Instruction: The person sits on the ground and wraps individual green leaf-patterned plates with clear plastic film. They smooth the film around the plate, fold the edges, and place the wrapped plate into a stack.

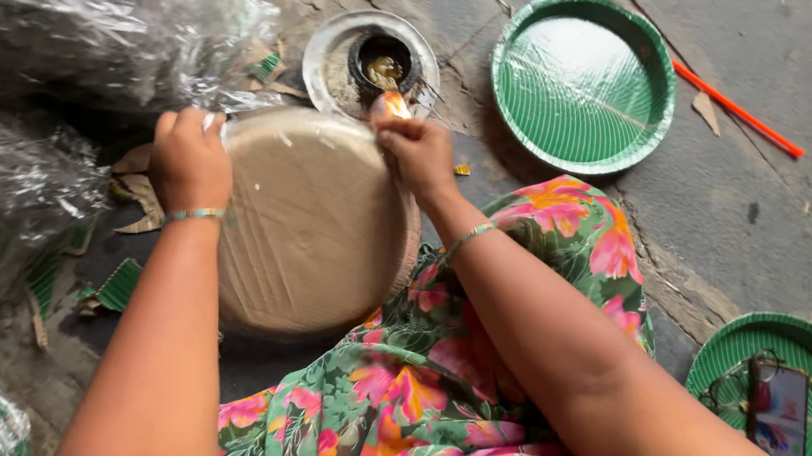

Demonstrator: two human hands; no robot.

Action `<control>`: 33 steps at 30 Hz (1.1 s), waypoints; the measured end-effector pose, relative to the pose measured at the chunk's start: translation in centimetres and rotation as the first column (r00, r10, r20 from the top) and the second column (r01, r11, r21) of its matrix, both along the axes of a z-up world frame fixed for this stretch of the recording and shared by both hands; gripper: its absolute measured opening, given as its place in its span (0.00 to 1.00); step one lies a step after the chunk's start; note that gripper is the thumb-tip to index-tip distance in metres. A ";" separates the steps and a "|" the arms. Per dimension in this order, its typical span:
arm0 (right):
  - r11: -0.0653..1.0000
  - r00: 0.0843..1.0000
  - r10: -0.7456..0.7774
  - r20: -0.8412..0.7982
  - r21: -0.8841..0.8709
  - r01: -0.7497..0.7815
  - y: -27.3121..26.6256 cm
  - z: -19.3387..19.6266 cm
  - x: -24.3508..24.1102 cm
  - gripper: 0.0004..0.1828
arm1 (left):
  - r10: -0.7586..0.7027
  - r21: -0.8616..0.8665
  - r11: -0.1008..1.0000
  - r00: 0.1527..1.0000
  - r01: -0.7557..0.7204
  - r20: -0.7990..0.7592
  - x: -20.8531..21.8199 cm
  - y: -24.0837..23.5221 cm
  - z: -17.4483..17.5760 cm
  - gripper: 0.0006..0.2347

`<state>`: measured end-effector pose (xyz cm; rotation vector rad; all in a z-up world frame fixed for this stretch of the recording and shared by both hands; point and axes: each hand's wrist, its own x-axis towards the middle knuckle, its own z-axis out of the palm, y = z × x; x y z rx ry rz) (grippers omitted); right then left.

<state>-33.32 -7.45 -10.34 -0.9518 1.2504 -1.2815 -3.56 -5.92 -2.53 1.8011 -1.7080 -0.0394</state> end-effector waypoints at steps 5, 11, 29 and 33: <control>0.964 0.949 -0.256 0.187 0.117 0.237 -3.3 -4.2 -1.4 0.14 | -0.007 0.104 0.995 1.000 0.007 -0.004 -1.1 -3.4 -1.9 0.10; 0.977 0.998 0.023 0.066 0.211 -0.036 -1.4 1.7 -0.6 0.13 | -0.058 0.065 0.996 0.998 0.060 -0.032 1.6 -1.9 0.4 0.06; 0.549 0.564 0.221 -0.796 -0.376 -0.746 12.4 19.3 16.2 0.11 | 0.073 -0.221 0.936 0.763 -0.275 -0.642 3.3 15.4 6.9 0.18; 0.513 0.583 0.167 -0.795 -0.435 -0.740 9.4 16.1 14.2 0.12 | -0.155 -0.275 0.955 0.604 -0.111 -0.782 7.2 16.0 3.6 0.15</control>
